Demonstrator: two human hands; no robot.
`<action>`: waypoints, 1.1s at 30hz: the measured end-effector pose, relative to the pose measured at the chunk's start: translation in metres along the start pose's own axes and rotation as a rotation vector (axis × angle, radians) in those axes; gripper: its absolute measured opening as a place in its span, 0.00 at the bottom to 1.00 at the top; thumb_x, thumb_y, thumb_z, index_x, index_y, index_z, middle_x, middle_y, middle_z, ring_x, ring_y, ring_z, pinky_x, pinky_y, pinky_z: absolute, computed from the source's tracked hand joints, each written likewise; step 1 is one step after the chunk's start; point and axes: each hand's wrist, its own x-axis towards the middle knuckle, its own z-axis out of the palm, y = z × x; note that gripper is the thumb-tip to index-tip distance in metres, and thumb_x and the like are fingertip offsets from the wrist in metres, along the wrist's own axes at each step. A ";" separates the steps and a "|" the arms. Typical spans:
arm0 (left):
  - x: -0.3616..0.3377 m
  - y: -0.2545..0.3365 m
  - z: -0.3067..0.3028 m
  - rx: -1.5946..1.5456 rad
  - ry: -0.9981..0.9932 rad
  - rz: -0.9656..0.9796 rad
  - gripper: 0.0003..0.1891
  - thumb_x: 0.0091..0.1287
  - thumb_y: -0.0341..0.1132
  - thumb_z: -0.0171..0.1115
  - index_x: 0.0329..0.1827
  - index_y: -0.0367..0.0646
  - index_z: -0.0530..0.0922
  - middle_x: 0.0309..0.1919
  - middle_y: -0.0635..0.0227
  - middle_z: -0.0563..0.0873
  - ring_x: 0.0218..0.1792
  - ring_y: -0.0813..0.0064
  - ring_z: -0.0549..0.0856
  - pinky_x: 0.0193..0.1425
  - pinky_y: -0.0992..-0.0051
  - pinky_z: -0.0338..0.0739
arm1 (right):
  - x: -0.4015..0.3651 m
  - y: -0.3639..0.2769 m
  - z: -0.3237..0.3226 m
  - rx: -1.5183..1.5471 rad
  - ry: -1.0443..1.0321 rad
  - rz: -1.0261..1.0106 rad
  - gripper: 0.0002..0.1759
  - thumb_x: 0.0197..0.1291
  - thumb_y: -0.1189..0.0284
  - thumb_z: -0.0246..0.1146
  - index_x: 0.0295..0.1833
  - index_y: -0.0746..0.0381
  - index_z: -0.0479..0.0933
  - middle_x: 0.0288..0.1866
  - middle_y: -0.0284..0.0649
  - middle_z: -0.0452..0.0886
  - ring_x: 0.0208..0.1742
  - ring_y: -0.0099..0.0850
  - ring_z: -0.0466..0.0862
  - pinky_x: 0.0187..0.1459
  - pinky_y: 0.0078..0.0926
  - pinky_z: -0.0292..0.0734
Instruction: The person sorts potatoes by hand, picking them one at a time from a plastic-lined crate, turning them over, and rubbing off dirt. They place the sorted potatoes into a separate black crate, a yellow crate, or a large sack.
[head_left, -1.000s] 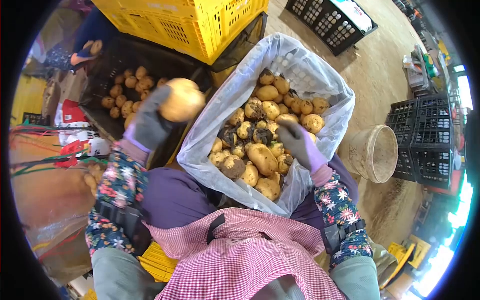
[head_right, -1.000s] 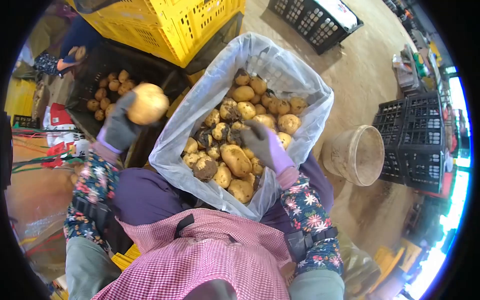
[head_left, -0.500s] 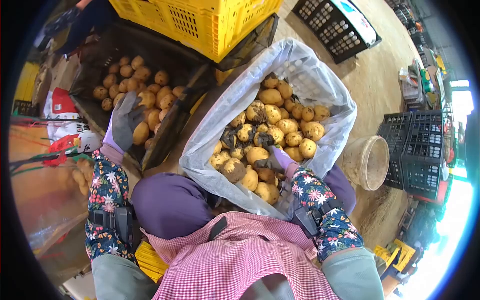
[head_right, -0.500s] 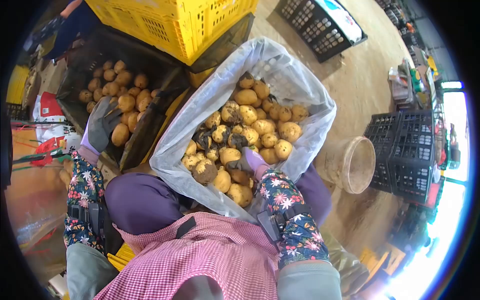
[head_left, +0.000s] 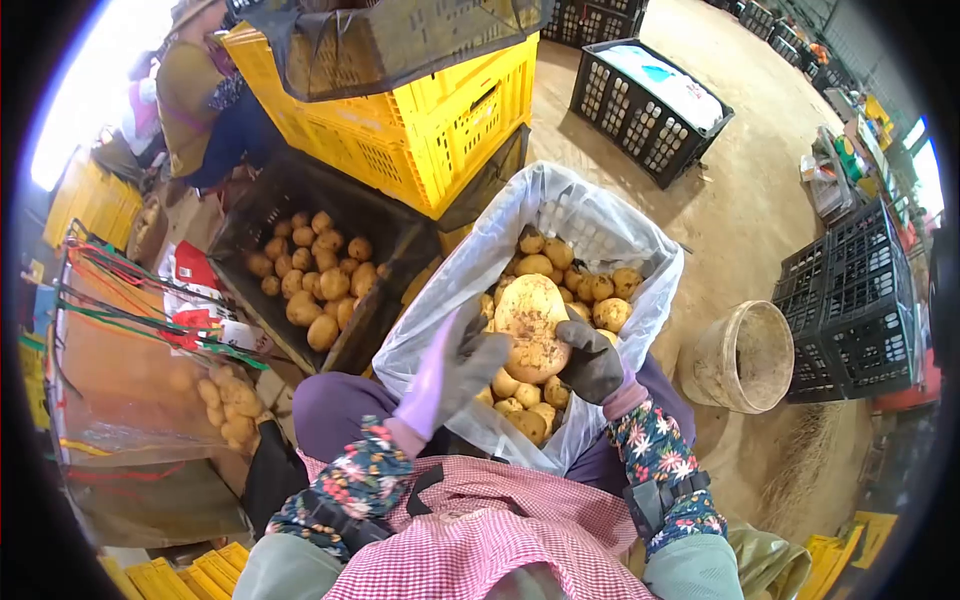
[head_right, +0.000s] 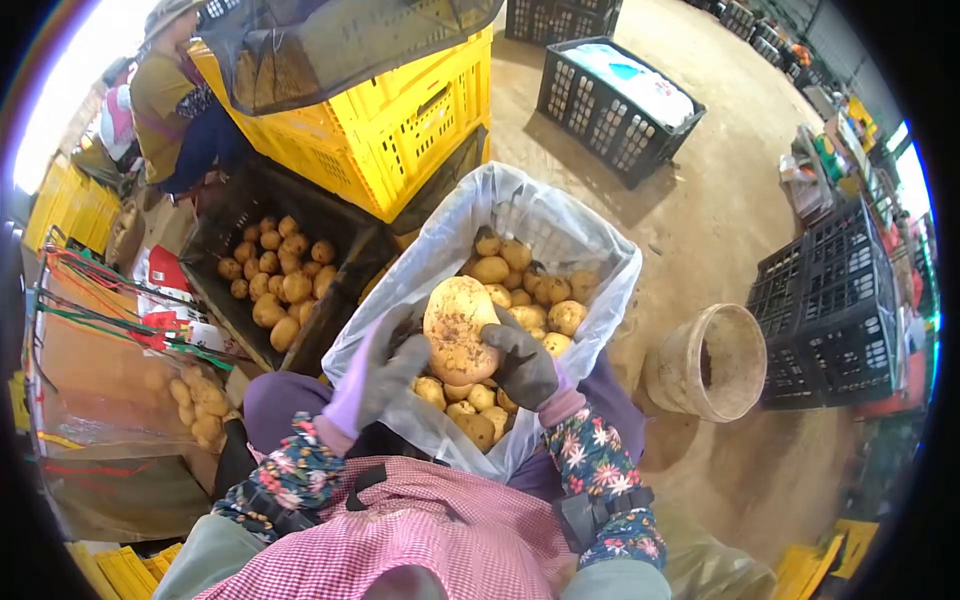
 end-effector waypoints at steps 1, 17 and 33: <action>0.007 -0.009 0.009 0.145 0.013 0.092 0.32 0.69 0.42 0.63 0.69 0.33 0.64 0.59 0.59 0.77 0.60 0.68 0.76 0.65 0.69 0.70 | 0.001 0.003 -0.003 -0.120 -0.023 -0.079 0.33 0.63 0.72 0.56 0.73 0.66 0.58 0.68 0.47 0.70 0.68 0.38 0.72 0.68 0.40 0.68; 0.013 0.035 0.026 0.163 -0.076 0.080 0.27 0.76 0.49 0.48 0.70 0.40 0.64 0.61 0.64 0.73 0.60 0.72 0.76 0.61 0.72 0.75 | -0.007 -0.004 0.008 -0.359 0.147 -0.348 0.27 0.71 0.64 0.51 0.70 0.68 0.62 0.65 0.45 0.72 0.63 0.35 0.77 0.62 0.33 0.73; 0.051 -0.084 -0.003 -1.423 -0.651 -0.454 0.40 0.68 0.65 0.45 0.75 0.48 0.59 0.70 0.55 0.67 0.66 0.46 0.71 0.66 0.41 0.68 | 0.011 -0.006 0.023 -0.998 0.231 -0.472 0.28 0.69 0.66 0.56 0.69 0.69 0.62 0.62 0.45 0.72 0.66 0.31 0.70 0.67 0.28 0.63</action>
